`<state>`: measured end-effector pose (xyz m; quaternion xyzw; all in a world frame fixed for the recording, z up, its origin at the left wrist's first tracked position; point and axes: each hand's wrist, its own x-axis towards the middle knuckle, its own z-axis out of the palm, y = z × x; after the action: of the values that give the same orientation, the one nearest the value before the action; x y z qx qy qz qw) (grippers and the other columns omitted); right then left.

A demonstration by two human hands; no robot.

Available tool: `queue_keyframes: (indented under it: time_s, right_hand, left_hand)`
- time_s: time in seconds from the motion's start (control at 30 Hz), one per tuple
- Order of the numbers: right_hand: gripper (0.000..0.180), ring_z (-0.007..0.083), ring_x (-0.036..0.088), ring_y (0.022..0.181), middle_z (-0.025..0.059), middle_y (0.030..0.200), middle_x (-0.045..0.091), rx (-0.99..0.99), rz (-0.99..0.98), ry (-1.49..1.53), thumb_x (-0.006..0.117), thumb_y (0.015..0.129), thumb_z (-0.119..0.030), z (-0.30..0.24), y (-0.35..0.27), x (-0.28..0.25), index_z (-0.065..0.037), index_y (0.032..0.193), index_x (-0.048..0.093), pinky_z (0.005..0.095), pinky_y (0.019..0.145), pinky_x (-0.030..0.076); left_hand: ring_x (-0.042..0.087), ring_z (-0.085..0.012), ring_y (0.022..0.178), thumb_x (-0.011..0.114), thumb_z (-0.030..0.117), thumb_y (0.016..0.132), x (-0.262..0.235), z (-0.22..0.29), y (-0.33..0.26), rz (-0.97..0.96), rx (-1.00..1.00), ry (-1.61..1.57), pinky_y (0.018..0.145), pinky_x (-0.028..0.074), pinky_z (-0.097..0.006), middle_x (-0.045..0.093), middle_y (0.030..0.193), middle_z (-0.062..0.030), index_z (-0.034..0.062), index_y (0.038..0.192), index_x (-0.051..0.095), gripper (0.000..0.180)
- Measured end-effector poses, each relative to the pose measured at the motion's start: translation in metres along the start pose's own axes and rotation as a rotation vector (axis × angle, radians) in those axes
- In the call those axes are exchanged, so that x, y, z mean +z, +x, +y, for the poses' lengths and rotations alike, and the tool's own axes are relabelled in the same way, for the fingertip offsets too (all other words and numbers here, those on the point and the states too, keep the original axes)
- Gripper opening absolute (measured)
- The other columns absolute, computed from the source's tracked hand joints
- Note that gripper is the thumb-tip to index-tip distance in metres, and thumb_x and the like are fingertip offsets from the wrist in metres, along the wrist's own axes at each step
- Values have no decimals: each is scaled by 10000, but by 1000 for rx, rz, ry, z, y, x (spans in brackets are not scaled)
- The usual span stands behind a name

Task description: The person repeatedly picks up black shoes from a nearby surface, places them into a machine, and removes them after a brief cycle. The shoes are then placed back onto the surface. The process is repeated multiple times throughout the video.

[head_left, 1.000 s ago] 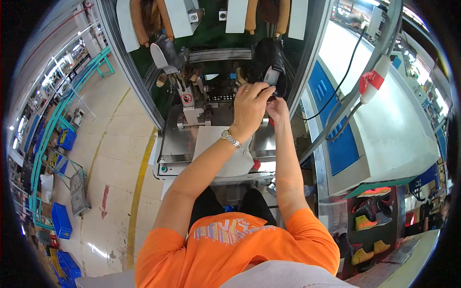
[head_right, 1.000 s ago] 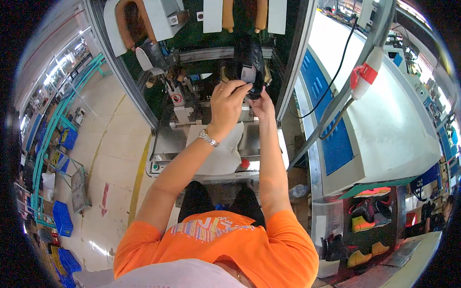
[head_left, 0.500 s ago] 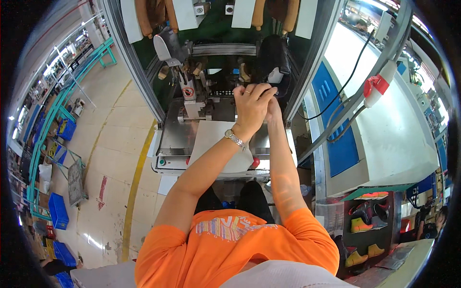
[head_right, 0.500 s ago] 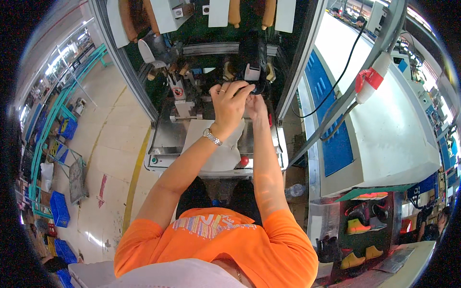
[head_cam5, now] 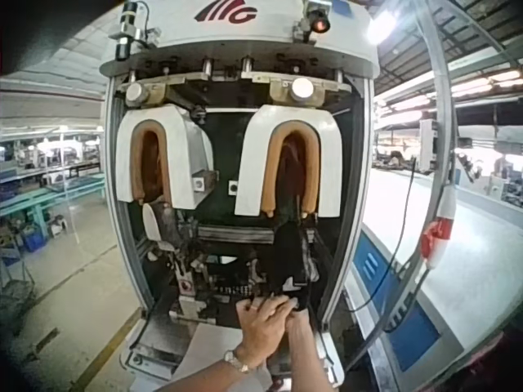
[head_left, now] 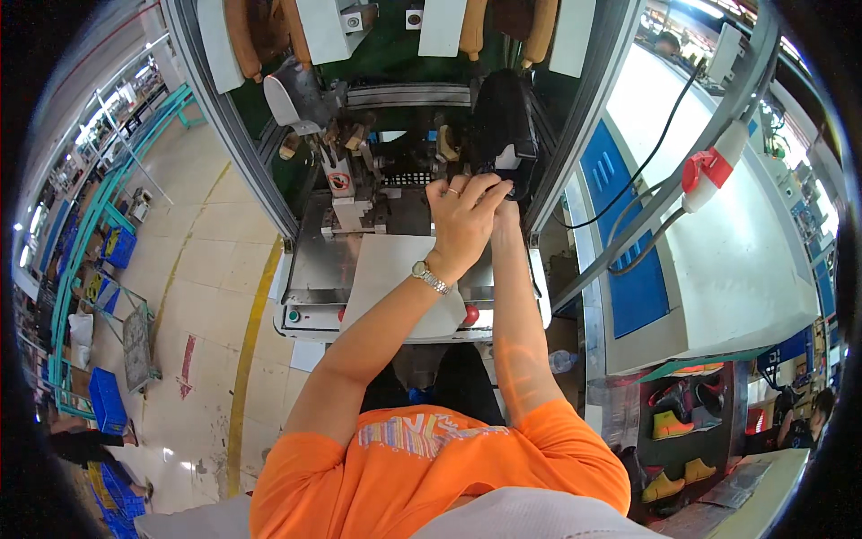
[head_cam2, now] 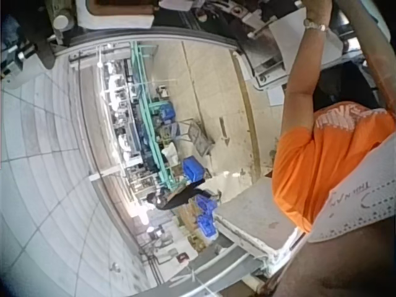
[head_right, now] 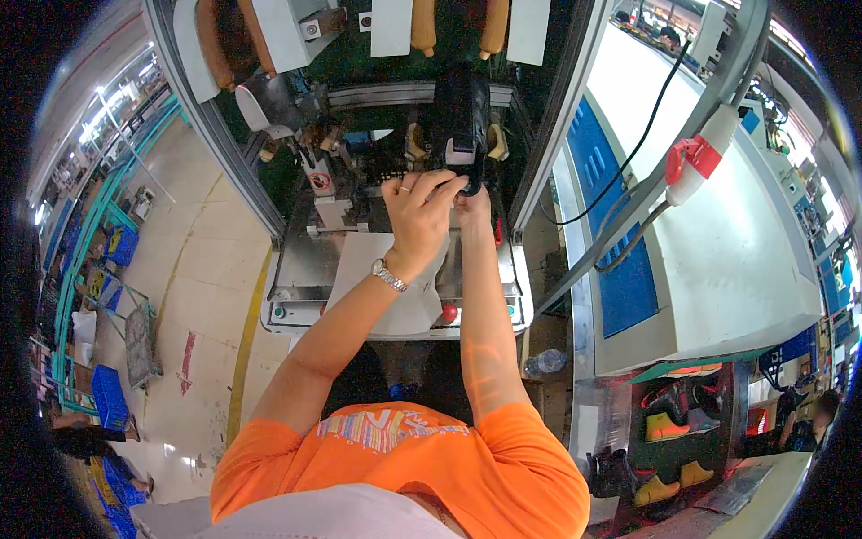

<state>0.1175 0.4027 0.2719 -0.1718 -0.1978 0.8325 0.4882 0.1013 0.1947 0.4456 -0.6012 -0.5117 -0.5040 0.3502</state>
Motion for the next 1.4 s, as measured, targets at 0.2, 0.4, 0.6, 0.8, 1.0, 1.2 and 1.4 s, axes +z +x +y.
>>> queue_keyframes:
  time_s: [0.2,0.4,0.6,0.8,1.0,1.2,1.4]
  right_hand:
    - [70,105,543,478,29,678,585,35,-102,-12,528,833,-153,2,-9,0,-89,847,550,199,381,405]
    - [110,147,589,602,56,769,599,27,-148,-30,527,814,-99,-12,-14,-4,-72,919,547,244,466,458]
    - [284,182,583,903,82,975,620,-274,102,-553,637,817,-145,-30,-69,-17,-23,1061,559,306,766,462]
    - [625,289,540,1065,166,1139,560,-415,798,-1591,739,667,-180,-43,-203,-156,0,1205,475,366,920,412]
    - [780,313,505,1086,212,1186,500,-362,760,-1342,776,609,-168,-17,-219,-235,19,1259,388,367,931,393]
    - [786,314,530,1059,196,1199,482,-244,1129,-1466,741,577,-146,-5,-205,-204,-77,1280,398,387,898,430]
    - [798,337,445,1157,233,1286,415,-389,1029,-985,739,658,-213,-7,-197,-236,13,1305,329,366,978,351]
  left_hand:
    - [529,-130,759,611,58,716,-2,-3,-3,-6,-10,1,724,300,-333,604,875,55,158,895,666,213]
    - [519,-136,751,603,59,725,0,4,0,-36,-14,-24,725,300,-336,602,876,58,150,899,667,206]
    - [506,-149,819,594,99,754,-13,6,-4,-152,-40,27,754,301,-343,570,973,33,134,996,633,247]
    - [491,-186,872,584,131,774,-30,21,-10,-308,-71,59,785,310,-368,508,1144,-38,86,1175,528,407]
    - [487,-198,906,576,95,744,-26,20,-10,-335,-48,27,787,315,-371,502,1165,-45,72,1167,527,426]
    - [485,-201,930,583,60,699,-30,14,-13,-376,-26,63,789,313,-378,480,1209,-49,57,1190,505,497]
    - [448,-236,1002,619,78,680,-7,-4,28,-394,-57,115,823,311,-396,380,1323,-93,15,1286,394,650]
